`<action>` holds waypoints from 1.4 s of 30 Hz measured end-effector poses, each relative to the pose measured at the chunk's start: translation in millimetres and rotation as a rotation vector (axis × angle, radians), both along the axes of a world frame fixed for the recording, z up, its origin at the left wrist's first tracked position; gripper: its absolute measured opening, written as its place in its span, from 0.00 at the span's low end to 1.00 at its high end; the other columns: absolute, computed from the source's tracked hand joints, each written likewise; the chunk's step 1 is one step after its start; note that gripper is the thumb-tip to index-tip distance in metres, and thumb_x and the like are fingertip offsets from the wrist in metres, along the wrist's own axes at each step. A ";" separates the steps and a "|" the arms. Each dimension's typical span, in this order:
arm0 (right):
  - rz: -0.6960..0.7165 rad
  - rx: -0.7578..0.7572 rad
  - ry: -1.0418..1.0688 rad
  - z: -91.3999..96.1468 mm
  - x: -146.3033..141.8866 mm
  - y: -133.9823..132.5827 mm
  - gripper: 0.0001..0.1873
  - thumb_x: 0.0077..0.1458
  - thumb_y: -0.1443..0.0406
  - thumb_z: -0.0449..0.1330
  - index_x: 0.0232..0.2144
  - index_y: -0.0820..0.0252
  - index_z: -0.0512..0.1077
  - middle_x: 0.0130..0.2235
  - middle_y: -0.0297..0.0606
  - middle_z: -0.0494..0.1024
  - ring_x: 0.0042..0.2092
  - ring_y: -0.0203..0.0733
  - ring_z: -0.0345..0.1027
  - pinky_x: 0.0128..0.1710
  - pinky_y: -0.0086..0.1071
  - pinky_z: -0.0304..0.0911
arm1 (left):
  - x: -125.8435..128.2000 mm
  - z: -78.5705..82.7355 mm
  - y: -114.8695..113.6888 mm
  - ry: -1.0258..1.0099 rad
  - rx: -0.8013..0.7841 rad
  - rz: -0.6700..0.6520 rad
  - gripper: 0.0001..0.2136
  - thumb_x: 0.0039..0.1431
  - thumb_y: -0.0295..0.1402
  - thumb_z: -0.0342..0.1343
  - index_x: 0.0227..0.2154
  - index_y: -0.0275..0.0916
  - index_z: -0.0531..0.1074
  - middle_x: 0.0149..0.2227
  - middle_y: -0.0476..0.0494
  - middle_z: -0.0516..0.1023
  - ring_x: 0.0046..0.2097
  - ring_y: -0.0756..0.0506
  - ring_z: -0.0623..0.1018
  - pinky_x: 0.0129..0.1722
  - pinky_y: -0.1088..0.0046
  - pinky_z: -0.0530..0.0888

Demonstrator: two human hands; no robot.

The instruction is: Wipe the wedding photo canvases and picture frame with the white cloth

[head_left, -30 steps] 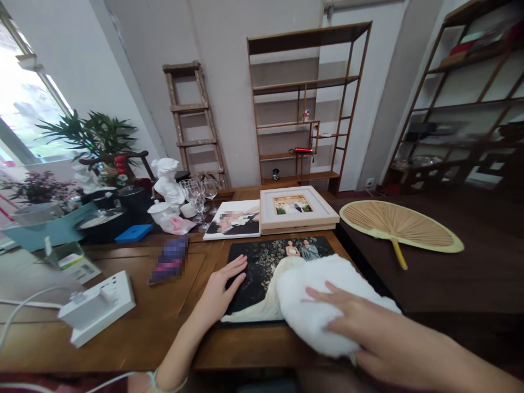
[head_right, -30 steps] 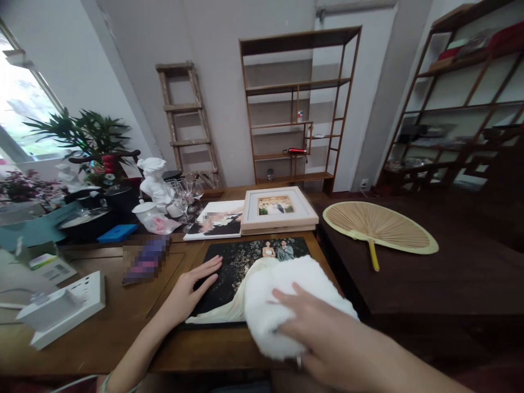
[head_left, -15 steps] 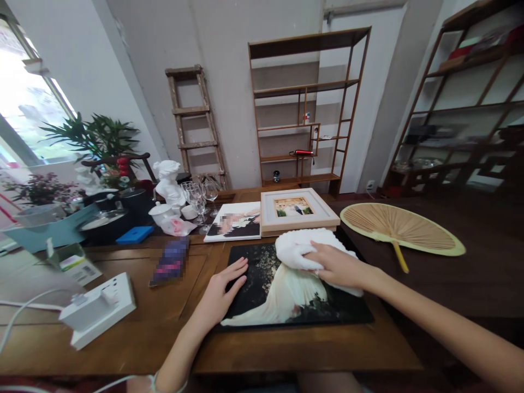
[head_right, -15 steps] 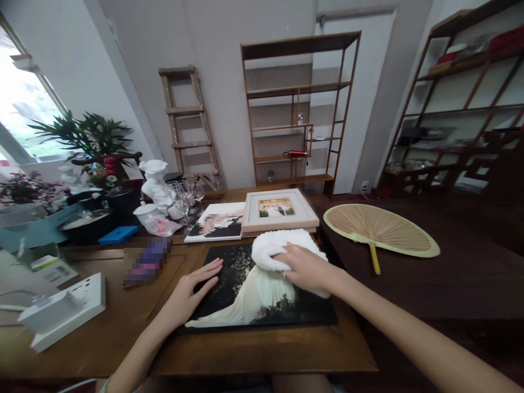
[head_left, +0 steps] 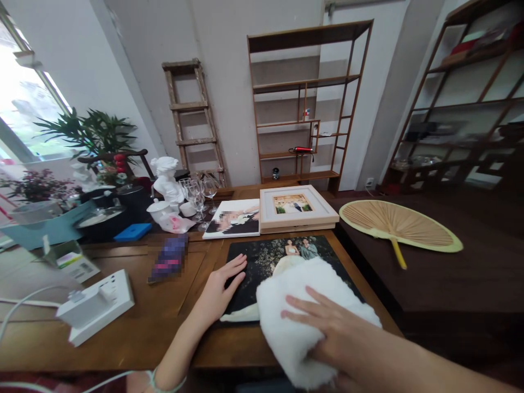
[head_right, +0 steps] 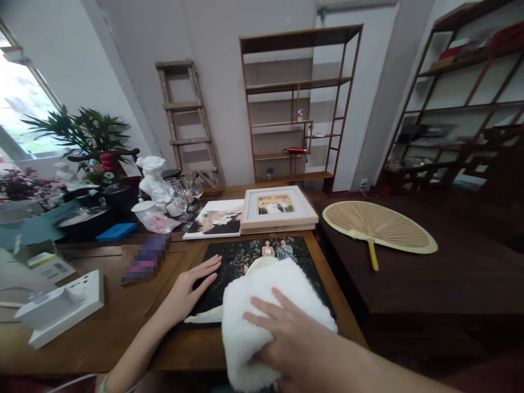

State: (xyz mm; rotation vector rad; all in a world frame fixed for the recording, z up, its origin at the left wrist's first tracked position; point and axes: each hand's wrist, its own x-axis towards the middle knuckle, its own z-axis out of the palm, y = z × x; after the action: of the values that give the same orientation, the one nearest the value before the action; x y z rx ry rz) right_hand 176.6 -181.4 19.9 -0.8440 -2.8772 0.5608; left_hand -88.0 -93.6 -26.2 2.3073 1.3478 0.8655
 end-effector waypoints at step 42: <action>-0.283 0.258 0.145 -7.5 -23.9 99.0 0.15 0.48 0.73 0.51 0.38 0.59 0.73 0.43 0.43 0.74 0.46 0.48 0.64 0.48 0.42 0.55 | 0.3 -4.3 1.9 -0.013 0.030 0.027 0.16 0.60 0.32 0.44 0.47 0.34 0.70 0.53 0.41 0.70 0.55 0.45 0.69 0.57 0.61 0.63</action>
State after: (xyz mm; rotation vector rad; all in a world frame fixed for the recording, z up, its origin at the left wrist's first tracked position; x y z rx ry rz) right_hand 152.7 -82.3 12.4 -1.0887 -2.5636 0.2052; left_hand -87.7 -91.7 -30.5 2.3064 1.3727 0.9137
